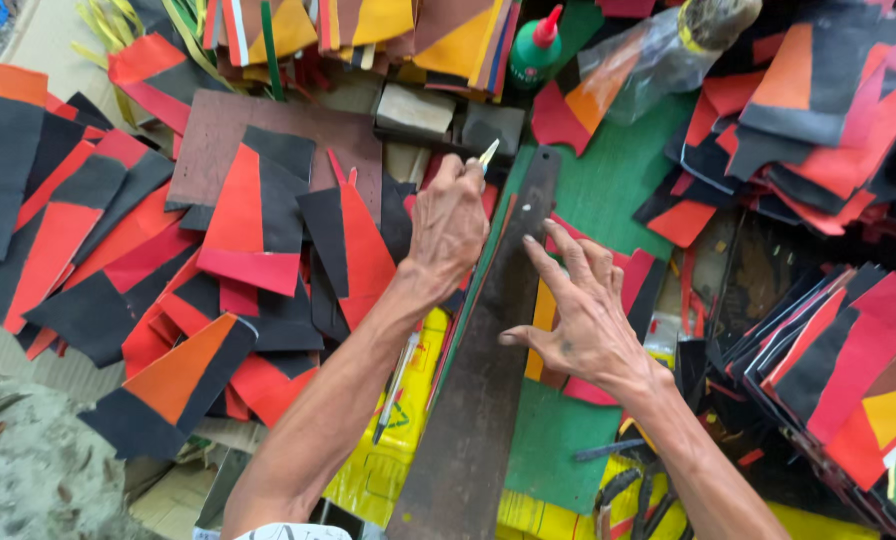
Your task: The person uses a utility knife and a metal ruler to cut red and black foam sheets into small rectangular pieces on a green work surface. The person repeatedly aligns the ruler, scores the material, and separates the cut pieces, stacking them on the table.
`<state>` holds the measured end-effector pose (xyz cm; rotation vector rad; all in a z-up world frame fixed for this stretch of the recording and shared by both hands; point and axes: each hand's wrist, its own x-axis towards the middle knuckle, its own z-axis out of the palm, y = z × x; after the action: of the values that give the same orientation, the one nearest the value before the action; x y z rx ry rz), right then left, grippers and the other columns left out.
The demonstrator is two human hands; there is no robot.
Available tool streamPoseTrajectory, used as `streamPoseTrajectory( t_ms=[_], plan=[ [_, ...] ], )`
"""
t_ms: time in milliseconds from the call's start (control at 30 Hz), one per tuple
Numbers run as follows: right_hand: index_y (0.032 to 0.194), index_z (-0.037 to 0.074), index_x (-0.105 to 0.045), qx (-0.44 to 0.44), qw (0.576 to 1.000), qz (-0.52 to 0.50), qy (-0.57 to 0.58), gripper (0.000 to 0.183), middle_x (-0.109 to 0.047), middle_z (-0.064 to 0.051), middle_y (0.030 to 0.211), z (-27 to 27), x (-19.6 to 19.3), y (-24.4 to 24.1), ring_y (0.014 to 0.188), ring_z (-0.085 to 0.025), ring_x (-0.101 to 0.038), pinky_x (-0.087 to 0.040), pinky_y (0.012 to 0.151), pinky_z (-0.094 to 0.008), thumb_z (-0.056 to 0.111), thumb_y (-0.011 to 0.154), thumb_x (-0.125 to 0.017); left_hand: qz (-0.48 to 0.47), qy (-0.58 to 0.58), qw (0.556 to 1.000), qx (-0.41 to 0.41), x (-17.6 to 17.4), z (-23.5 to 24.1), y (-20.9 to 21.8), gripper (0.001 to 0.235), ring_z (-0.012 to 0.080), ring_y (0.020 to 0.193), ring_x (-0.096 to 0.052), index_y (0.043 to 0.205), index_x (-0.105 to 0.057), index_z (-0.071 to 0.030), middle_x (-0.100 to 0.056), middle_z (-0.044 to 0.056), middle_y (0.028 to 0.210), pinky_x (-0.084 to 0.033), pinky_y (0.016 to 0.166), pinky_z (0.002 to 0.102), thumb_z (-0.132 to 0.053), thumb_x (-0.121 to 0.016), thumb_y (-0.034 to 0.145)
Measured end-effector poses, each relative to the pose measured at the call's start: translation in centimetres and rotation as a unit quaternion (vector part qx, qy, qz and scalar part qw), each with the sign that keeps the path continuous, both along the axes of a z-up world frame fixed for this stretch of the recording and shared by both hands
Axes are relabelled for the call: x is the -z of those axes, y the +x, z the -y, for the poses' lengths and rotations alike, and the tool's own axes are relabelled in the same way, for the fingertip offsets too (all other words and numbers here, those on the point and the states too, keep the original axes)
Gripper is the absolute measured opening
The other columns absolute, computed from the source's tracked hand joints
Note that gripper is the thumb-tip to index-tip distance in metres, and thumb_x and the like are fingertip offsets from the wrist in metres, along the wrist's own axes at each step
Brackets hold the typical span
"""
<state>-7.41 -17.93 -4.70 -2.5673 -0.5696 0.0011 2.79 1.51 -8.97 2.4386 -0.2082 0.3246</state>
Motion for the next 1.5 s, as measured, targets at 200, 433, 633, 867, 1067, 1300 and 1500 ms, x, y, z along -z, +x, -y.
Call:
streamPoseTrajectory(
  t_ms=[200, 433, 633, 867, 1067, 1300, 1500],
  plan=[
    [0.156, 0.011, -0.033, 0.017, 0.993, -0.041, -0.107, 0.128, -0.026, -0.018, 0.161, -1.8, 0.2, -0.1, 0.135, -0.041, -0.031, -0.026, 0.105, -0.057, 0.066, 0.054, -0.086, -0.009, 0.007, 1.000, -0.011, 1.0, 0.4, 0.2, 0.016, 0.0443, 0.082, -0.068, 0.099, -0.066, 0.002, -0.062, 0.022, 0.098, -0.054, 0.067, 0.052, -0.008, -0.053, 0.099],
    [0.157, 0.011, -0.028, 0.033, 0.990, -0.067, -0.117, 0.126, -0.021, -0.020, 0.162, -2.6, -0.1, -0.2, 0.147, -0.045, -0.016, -0.017, 0.113, -0.065, 0.063, 0.059, -0.086, 0.015, 0.021, 1.000, -0.004, 1.3, 0.6, 0.5, 0.014, 0.0440, 0.084, -0.068, 0.094, -0.066, 0.001, -0.062, 0.022, 0.095, -0.054, 0.070, 0.051, -0.005, -0.054, 0.094],
    [0.157, 0.011, -0.029, 0.044, 0.992, -0.069, -0.092, 0.124, -0.021, -0.019, 0.163, -2.6, 0.1, -0.4, 0.150, -0.046, -0.013, -0.013, 0.116, -0.067, 0.062, 0.059, -0.086, 0.014, 0.021, 1.000, 0.004, 1.2, 0.6, 0.4, 0.015, 0.0441, 0.081, -0.068, 0.100, -0.065, 0.004, -0.062, 0.022, 0.096, -0.055, 0.069, 0.051, -0.004, -0.054, 0.097],
    [0.156, 0.012, -0.030, 0.043, 0.994, -0.053, -0.085, 0.124, -0.023, -0.019, 0.162, -2.4, 0.3, -0.5, 0.150, -0.044, -0.015, -0.014, 0.115, -0.067, 0.065, 0.058, -0.085, 0.053, 0.053, 0.997, 0.030, -0.5, 0.7, -0.3, 0.019, 0.0369, 0.071, -0.069, 0.089, -0.069, 0.000, -0.064, 0.019, 0.085, -0.056, 0.060, 0.047, -0.013, -0.057, 0.094],
    [0.155, 0.013, -0.031, 0.049, 0.992, -0.063, -0.096, 0.123, -0.022, -0.018, 0.161, -2.3, 0.8, -0.6, 0.149, -0.043, -0.014, -0.013, 0.114, -0.066, 0.065, 0.058, -0.085, -0.284, -0.313, 0.906, 0.011, 0.5, -0.5, 0.8, 0.041, 0.0096, 0.040, -0.056, 0.075, -0.066, 0.000, -0.061, 0.004, 0.053, -0.047, 0.037, 0.028, -0.024, -0.050, 0.104],
    [0.156, 0.013, -0.029, 0.051, 0.993, -0.048, -0.090, 0.124, -0.022, -0.017, 0.162, -2.2, 0.5, -0.3, 0.150, -0.042, -0.014, -0.013, 0.115, -0.065, 0.064, 0.058, -0.085, -0.265, -0.430, 0.863, 0.021, 2.1, -0.1, 2.6, 0.033, 0.0115, 0.040, -0.055, 0.076, -0.061, -0.004, -0.060, 0.003, 0.055, -0.042, 0.034, 0.030, -0.021, -0.051, 0.102],
    [0.156, 0.011, -0.028, 0.045, 0.994, -0.042, -0.093, 0.126, -0.024, -0.018, 0.160, -2.1, 0.4, 0.0, 0.149, -0.042, -0.015, -0.014, 0.114, -0.065, 0.066, 0.058, -0.084, -0.213, -0.296, 0.931, -0.001, 1.7, -0.1, 2.5, 0.037, 0.0124, 0.040, -0.058, 0.072, -0.062, -0.003, -0.059, 0.005, 0.053, -0.045, 0.036, 0.030, -0.021, -0.049, 0.102]
  ],
)
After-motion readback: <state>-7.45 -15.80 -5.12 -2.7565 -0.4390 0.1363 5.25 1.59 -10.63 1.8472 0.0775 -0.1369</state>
